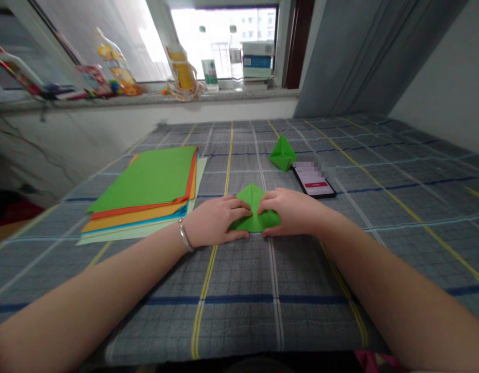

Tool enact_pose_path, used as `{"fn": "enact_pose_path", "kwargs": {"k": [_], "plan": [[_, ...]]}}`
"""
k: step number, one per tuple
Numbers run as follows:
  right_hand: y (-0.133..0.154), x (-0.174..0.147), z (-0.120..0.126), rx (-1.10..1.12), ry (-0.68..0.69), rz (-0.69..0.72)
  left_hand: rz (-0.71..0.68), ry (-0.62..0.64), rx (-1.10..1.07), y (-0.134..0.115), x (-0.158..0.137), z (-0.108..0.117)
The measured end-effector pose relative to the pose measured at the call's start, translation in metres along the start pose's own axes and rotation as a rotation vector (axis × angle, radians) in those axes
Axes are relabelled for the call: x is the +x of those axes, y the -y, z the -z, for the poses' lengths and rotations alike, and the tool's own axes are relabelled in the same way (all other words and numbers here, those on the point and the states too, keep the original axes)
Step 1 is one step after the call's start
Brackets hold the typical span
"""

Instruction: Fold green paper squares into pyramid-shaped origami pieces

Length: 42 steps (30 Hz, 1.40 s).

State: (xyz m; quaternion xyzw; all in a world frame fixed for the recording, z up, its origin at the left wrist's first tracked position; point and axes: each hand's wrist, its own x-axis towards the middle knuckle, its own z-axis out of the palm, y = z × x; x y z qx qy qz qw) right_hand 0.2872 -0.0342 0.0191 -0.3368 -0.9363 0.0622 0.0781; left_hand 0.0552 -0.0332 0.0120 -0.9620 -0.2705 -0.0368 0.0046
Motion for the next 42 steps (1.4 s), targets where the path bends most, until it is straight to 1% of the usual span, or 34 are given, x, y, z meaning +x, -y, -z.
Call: {"fn": "enact_pose_path", "kwargs": {"k": [7,12,15,19,23,27,33,36,40,42], "plan": [[0.012,-0.001,0.001,-0.007,0.045,-0.017,0.082,-0.022,-0.159,0.001,0.000,0.003],[0.014,-0.002,0.004,0.016,0.075,0.000,0.090,-0.012,-0.220,0.005,0.000,0.004],[0.014,-0.002,0.006,-0.027,0.077,-0.036,0.100,-0.001,-0.159,0.002,0.000,0.006],[0.015,-0.002,0.006,-0.043,0.047,-0.092,0.139,-0.001,0.030,-0.004,-0.001,0.006],[0.017,-0.002,0.004,-0.065,0.012,-0.118,0.080,-0.021,0.140,-0.007,-0.001,0.003],[0.019,-0.002,0.003,-0.117,0.003,-0.134,0.068,-0.041,0.168,-0.005,-0.001,0.001],[0.019,0.000,0.001,-0.245,0.012,-0.193,0.138,-0.068,0.181,-0.003,0.002,-0.002],[0.016,0.002,-0.001,-0.258,-0.005,-0.224,0.158,-0.077,0.190,0.001,0.003,-0.004],[0.011,0.006,-0.005,-0.236,-0.039,-0.295,0.223,-0.100,0.215,0.008,0.004,-0.008],[0.008,0.007,-0.007,-0.226,-0.052,-0.308,0.228,-0.114,0.216,0.012,0.005,-0.010]]}}
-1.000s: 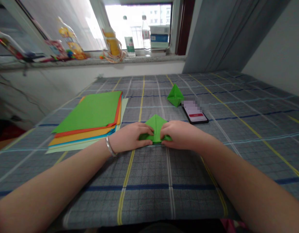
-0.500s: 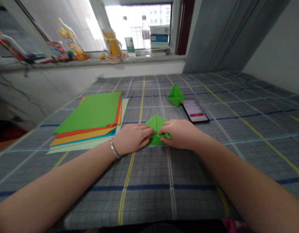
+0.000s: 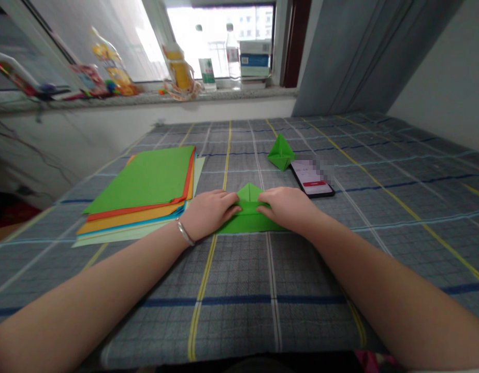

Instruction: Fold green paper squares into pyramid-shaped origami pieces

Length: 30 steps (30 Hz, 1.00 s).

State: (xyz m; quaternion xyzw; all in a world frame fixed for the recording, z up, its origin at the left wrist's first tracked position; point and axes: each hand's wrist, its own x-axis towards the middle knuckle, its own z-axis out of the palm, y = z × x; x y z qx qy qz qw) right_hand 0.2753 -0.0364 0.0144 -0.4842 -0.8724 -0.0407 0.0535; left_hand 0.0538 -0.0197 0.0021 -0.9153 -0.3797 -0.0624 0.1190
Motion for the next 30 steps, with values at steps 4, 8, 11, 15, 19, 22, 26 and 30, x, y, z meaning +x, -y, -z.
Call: {"fn": "enact_pose_path", "kwargs": {"k": [4,8,11,15,19,22,26,30], "plan": [[-0.005,0.005,-0.005,-0.022,-0.039,0.042,-0.045,-0.005,-0.043,0.006,0.005,-0.007],[-0.009,0.010,-0.010,-0.038,-0.059,0.087,-0.034,-0.037,-0.110,0.008,0.007,-0.013],[-0.011,0.013,-0.015,-0.026,-0.053,0.071,0.009,-0.035,-0.111,0.008,0.008,-0.016],[-0.013,0.014,-0.021,-0.016,-0.044,0.042,0.020,-0.015,-0.107,0.009,0.009,-0.018],[-0.013,0.015,-0.025,0.027,-0.030,0.000,0.011,-0.006,-0.137,0.011,0.012,-0.020],[-0.012,0.016,-0.026,0.052,-0.017,-0.028,0.016,-0.010,-0.148,0.012,0.014,-0.021],[-0.012,0.017,-0.027,0.059,-0.009,-0.044,0.025,-0.071,-0.205,0.013,0.014,-0.024],[-0.013,0.017,-0.030,0.072,-0.010,-0.048,-0.011,-0.093,-0.235,0.015,0.013,-0.028]]}}
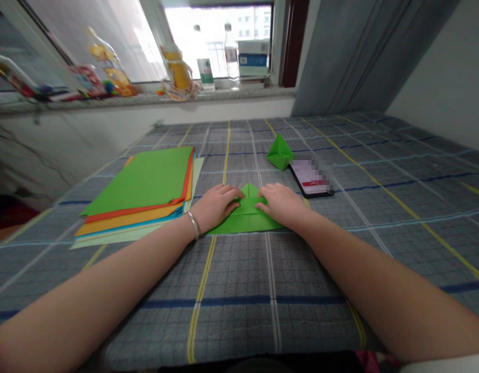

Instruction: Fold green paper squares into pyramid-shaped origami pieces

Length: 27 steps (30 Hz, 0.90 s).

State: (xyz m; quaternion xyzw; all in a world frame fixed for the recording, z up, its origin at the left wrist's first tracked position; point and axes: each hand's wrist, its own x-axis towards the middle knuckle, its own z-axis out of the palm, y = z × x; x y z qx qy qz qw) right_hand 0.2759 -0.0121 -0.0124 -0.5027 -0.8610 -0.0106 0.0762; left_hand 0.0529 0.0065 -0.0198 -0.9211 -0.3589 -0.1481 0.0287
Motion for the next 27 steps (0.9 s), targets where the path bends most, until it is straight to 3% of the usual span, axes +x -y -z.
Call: {"fn": "enact_pose_path", "kwargs": {"k": [5,9,12,16,20,23,27], "plan": [[-0.001,0.000,-0.002,0.065,-0.029,-0.001,-0.025,-0.013,0.060,-0.002,-0.001,0.002],[-0.002,0.000,-0.003,0.100,-0.045,-0.001,-0.137,-0.011,0.105,-0.004,0.000,0.003],[-0.003,0.000,-0.004,0.093,-0.045,0.007,-0.160,0.010,0.024,-0.005,0.000,0.001],[-0.001,-0.001,-0.004,0.032,-0.111,0.039,-0.086,0.057,-0.108,-0.006,-0.001,-0.001],[0.005,-0.003,0.001,0.006,-0.179,0.189,-0.023,0.148,-0.136,-0.006,0.000,-0.001],[0.009,-0.006,0.005,0.029,-0.124,0.321,0.008,0.189,-0.111,-0.005,0.000,0.000],[0.009,-0.010,0.011,-0.007,-0.076,0.381,0.024,0.193,-0.093,-0.005,0.000,-0.001]]}}
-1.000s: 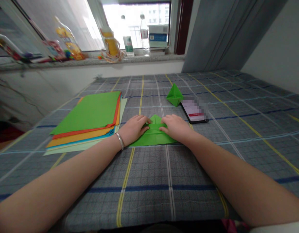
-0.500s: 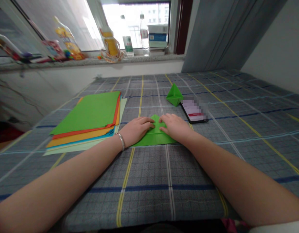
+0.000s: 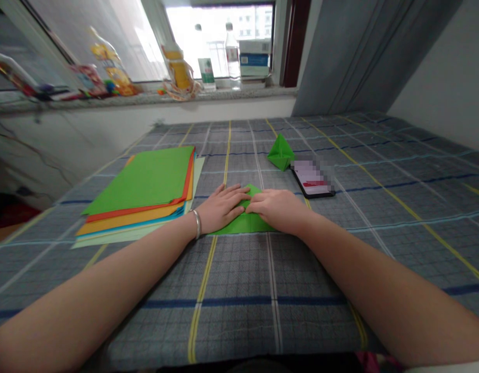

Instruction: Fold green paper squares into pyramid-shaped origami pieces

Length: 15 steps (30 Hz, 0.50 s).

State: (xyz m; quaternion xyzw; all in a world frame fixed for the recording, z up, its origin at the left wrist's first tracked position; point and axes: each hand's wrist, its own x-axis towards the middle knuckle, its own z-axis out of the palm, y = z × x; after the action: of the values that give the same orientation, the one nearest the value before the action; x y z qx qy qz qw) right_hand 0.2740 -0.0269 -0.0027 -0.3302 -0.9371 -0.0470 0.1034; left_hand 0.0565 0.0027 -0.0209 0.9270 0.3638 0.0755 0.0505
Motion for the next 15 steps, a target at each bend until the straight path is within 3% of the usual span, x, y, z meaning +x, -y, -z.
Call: {"fn": "enact_pose_path", "kwargs": {"k": [15], "plan": [[0.000,-0.007,0.014,-0.073,0.101,0.030,0.101,0.061,0.023,0.000,0.000,0.001]]}}
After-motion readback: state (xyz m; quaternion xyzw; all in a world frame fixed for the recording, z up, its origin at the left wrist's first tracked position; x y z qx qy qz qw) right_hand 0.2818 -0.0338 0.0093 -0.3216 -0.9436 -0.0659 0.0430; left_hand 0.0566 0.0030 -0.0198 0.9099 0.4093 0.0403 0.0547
